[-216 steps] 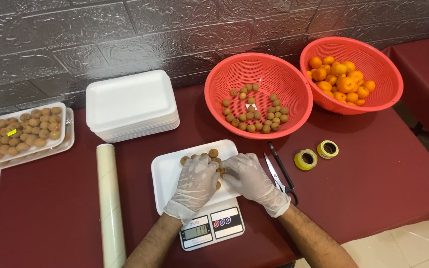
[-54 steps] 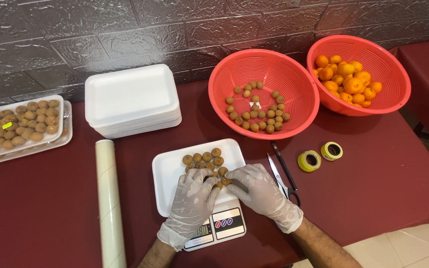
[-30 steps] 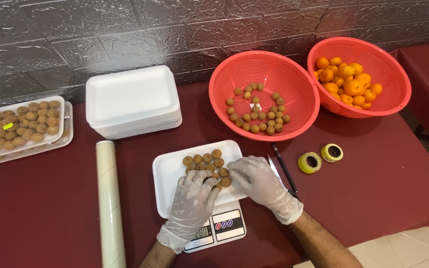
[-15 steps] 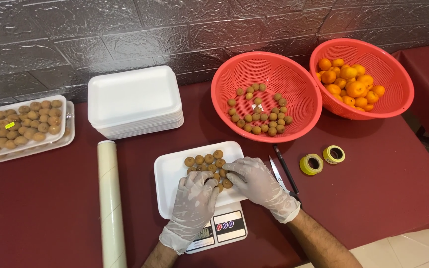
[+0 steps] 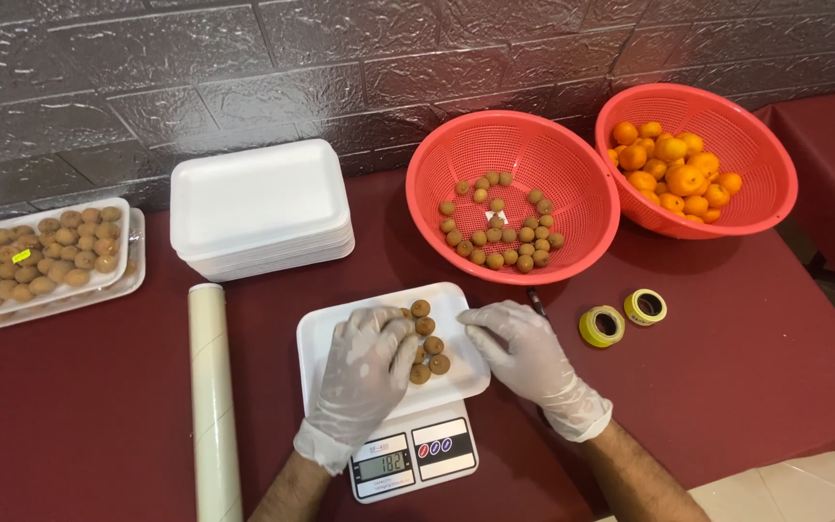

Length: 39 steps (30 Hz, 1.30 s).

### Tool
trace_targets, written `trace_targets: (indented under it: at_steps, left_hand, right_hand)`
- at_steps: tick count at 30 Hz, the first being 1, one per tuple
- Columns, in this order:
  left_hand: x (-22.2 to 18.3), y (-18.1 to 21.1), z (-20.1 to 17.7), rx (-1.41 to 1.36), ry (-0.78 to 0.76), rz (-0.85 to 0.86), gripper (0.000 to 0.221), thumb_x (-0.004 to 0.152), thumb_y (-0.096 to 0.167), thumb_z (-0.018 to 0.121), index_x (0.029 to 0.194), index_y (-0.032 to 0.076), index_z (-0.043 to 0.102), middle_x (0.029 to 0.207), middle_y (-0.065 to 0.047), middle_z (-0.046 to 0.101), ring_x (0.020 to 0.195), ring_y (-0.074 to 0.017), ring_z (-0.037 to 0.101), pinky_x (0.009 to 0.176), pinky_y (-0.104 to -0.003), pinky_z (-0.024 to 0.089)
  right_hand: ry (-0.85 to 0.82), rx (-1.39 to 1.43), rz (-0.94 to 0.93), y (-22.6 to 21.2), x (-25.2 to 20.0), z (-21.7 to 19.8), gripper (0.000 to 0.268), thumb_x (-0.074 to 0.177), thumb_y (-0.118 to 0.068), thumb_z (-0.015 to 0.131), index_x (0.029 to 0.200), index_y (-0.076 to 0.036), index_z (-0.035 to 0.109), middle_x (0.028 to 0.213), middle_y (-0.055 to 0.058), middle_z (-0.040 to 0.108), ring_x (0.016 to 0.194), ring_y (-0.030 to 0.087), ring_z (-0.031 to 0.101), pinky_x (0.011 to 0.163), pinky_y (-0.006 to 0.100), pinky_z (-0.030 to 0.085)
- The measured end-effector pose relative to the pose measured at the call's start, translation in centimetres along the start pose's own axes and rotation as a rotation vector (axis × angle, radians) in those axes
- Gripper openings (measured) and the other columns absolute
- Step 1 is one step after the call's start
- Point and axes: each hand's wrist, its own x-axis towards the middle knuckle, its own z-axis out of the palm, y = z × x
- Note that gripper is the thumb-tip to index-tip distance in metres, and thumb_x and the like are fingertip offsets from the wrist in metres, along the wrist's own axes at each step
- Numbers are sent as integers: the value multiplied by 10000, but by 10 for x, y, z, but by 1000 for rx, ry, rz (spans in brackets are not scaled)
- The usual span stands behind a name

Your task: Picking longans from a basket and placing them on a tray on a digital scale for weighing and packaging.

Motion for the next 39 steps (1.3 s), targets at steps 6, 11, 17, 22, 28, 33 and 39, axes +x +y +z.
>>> trace_targets:
  at_steps: [6, 11, 17, 22, 28, 33, 39]
  left_hand:
    - [59, -20, 24, -137, -60, -13, 112, 960, 277, 666, 1013, 179, 679, 948, 1, 637, 926, -238, 648, 770, -386, 489]
    - [112, -39, 92, -192, -89, 19, 141, 965, 302, 666, 1040, 185, 689, 891, -15, 650, 886, -259, 681, 777, -391, 533]
    - [164, -65, 183, -172, -439, -79, 138, 937, 272, 643, 1036, 201, 706, 980, -52, 691, 1038, -306, 696, 899, -460, 558]
    - [195, -50, 195, -64, -737, -129, 160, 898, 254, 620, 1011, 217, 728, 1123, -75, 729, 1176, -329, 670, 1005, -513, 521]
    - [207, -50, 205, -18, -936, -206, 263, 916, 303, 568, 1110, 264, 741, 1261, -81, 702, 1263, -320, 632, 1092, -479, 496]
    - [212, -48, 226, -61, -985, -253, 269, 908, 407, 605, 1152, 373, 714, 1348, -28, 655, 1355, -310, 560, 1129, -468, 460]
    - [217, -33, 217, -123, -988, -279, 297, 941, 346, 562, 1160, 278, 750, 1279, -145, 694, 1289, -353, 610, 1103, -487, 498]
  right_hand:
    - [232, -12, 108, 22, 39, -55, 174, 849, -151, 796, 998, -236, 825, 925, -12, 806, 880, 211, 763, 828, 330, 581]
    - [257, -70, 155, 83, 81, -80, 203, 860, -126, 781, 1056, -173, 809, 909, 42, 793, 855, 227, 755, 796, 358, 588]
    - [-83, -412, 410, 139, 120, -71, 227, 844, -294, 757, 1070, -288, 783, 991, -52, 800, 1028, 217, 732, 921, 398, 567]
    - [-359, -555, 480, 160, 139, -54, 249, 841, -342, 718, 1084, -320, 765, 1040, -106, 795, 1099, 211, 709, 988, 399, 559]
    - [-608, -567, 517, 162, 149, -58, 257, 852, -303, 685, 1085, -351, 783, 1108, -83, 776, 1138, 217, 697, 987, 395, 562]
    - [-790, -654, 435, 153, 148, -55, 317, 801, -267, 778, 1091, -394, 795, 1275, -23, 700, 1180, 261, 670, 987, 428, 561]
    - [-786, -653, 397, 173, 145, -42, 231, 855, -224, 747, 1080, -259, 789, 1171, 71, 686, 1142, 307, 658, 969, 436, 570]
